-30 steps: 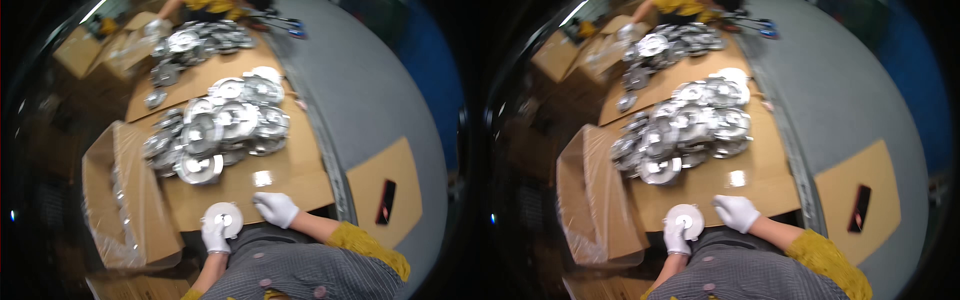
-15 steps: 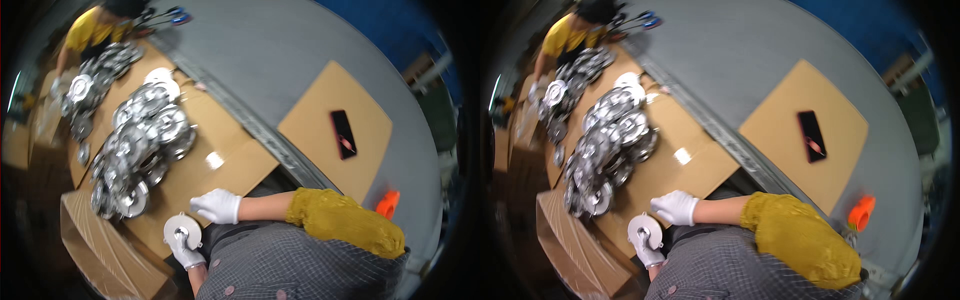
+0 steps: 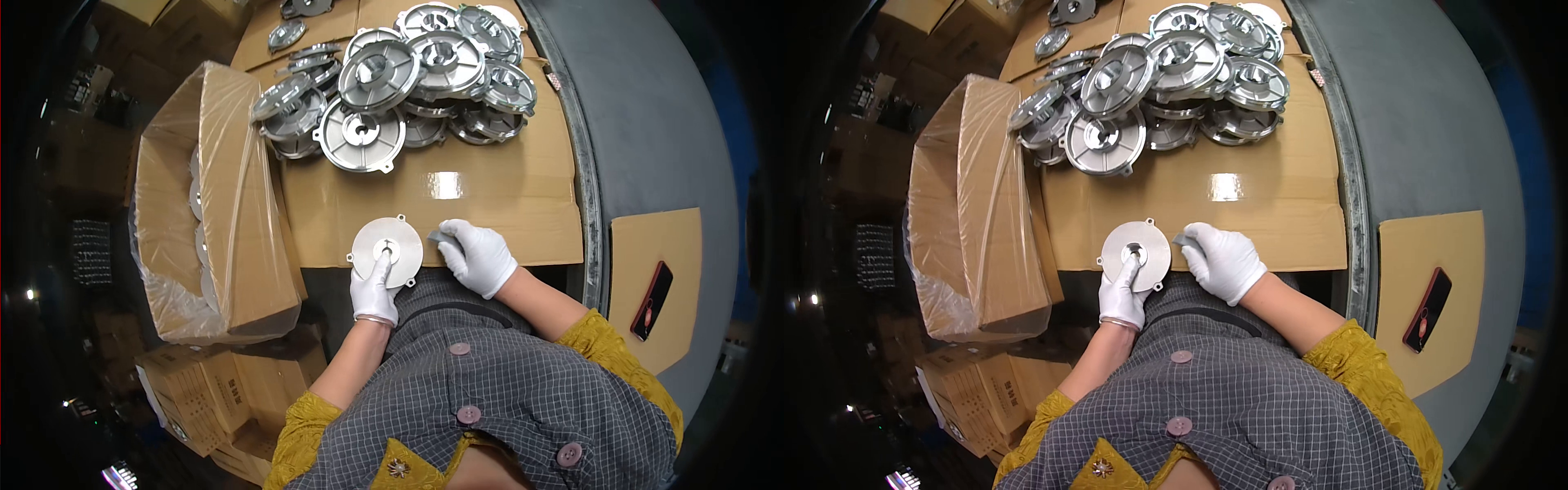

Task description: The person deburrs the edges of circular metal housing components using a manual scraper tool.

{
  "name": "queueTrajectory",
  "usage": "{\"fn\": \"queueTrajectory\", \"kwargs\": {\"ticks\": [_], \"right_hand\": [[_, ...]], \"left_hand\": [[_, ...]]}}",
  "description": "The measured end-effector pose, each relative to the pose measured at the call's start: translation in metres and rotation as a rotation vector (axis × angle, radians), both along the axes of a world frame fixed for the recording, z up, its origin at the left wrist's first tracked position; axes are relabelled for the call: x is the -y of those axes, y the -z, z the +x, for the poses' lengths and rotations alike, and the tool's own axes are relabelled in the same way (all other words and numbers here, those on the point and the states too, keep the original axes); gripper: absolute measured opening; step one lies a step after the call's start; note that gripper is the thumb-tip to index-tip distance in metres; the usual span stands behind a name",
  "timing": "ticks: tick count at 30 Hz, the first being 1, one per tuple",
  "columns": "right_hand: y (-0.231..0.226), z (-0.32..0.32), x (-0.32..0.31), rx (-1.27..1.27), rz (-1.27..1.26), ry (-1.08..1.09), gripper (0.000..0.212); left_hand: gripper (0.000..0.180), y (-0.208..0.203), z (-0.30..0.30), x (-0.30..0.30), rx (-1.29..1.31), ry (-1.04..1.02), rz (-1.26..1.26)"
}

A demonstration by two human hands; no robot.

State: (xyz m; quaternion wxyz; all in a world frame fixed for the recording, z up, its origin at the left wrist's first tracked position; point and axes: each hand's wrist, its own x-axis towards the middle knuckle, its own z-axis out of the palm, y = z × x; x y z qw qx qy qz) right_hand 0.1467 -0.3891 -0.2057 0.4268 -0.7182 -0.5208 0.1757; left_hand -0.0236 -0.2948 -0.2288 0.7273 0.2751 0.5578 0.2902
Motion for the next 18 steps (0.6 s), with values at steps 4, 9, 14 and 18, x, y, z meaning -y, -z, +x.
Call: {"fn": "queueTrajectory", "kwargs": {"ticks": [4,9,14,18], "right_hand": [[0.006,-0.010,-0.002,0.063,-0.120,-0.126,0.011],[0.015,-0.017,-0.006,0.353,-0.141,-0.187,0.011],[0.031,-0.016,-0.022,0.577,-0.032,-0.190,0.016],[0.026,-0.013,-0.004,0.641,-0.046,-0.245,0.016]], "left_hand": [[0.044,0.003,-0.004,0.003,0.009,0.039,-0.020],[0.040,0.029,-0.008,0.003,-0.032,0.072,0.016],[0.039,0.024,-0.002,0.005,-0.028,0.028,0.035],[0.037,0.030,-0.001,0.008,-0.060,-0.029,0.069]]}}
